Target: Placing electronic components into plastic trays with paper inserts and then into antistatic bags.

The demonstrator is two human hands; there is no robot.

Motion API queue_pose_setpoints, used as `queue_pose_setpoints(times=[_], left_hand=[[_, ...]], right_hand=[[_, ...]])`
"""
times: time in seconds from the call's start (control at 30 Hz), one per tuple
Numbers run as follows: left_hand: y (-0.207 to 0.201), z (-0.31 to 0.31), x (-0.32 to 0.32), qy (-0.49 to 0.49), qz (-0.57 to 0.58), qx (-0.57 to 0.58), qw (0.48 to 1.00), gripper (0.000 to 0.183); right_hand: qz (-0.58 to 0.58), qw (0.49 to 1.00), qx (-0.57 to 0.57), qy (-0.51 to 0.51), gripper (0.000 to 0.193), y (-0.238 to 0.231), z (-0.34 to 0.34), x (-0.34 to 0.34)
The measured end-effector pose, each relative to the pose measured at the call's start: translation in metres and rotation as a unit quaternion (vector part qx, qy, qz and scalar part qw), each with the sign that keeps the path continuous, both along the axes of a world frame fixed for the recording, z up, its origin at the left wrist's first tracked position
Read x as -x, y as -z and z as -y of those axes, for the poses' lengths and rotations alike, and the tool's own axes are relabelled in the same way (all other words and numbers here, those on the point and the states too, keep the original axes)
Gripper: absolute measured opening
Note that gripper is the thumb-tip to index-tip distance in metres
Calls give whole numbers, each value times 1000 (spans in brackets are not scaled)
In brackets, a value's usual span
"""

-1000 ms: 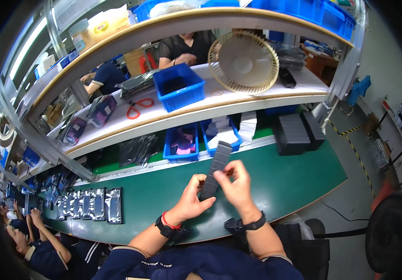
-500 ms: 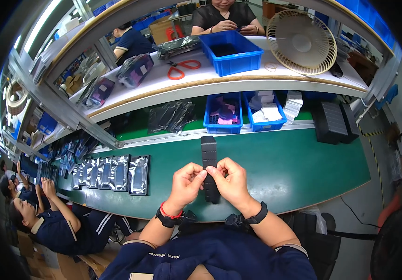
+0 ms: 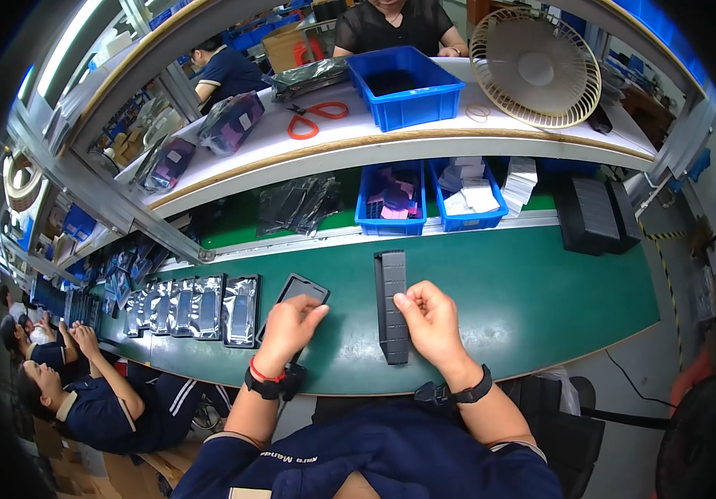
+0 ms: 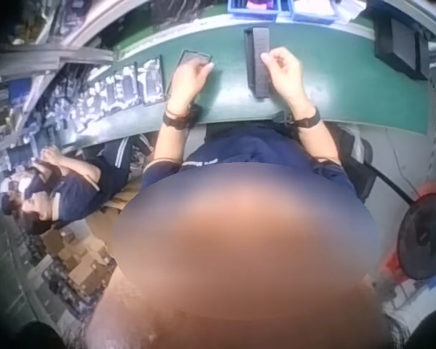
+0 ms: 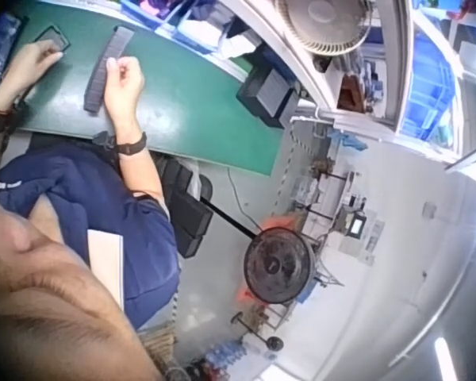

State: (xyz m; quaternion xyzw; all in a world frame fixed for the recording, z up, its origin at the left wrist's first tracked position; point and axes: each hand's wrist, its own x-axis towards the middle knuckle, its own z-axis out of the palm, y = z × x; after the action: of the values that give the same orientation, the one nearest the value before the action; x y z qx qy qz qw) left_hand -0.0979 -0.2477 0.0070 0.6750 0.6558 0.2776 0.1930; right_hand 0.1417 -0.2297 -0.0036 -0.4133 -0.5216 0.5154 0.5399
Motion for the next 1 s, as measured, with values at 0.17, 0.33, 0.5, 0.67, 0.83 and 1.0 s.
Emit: queue_pose_setpoints(times=[0.17, 0.33, 0.5, 0.67, 0.83, 1.0], left_hand=[[-10, -7, -71, 147, 301, 11, 942, 22], [1, -1, -84, 146, 271, -54, 950, 25], [13, -7, -61, 100, 135, 7, 986, 30], [25, -11, -40, 85, -19, 24, 996, 26], [-14, -7, -92, 216, 251, 28, 943, 21], [-4, -8, -127, 195, 258, 18, 946, 25]], right_hand=[[73, 996, -47, -6, 15, -4, 10, 17], [-1, 1000, -16, 10, 14, 4, 9, -5], [-54, 994, 83, 54, 14, 2, -3, -68], [-1, 999, 29, 41, 13, -1, 5, -55], [49, 998, -1, 27, 12, 0, 15, -33], [53, 998, 17, 16, 13, -4, 18, -41]])
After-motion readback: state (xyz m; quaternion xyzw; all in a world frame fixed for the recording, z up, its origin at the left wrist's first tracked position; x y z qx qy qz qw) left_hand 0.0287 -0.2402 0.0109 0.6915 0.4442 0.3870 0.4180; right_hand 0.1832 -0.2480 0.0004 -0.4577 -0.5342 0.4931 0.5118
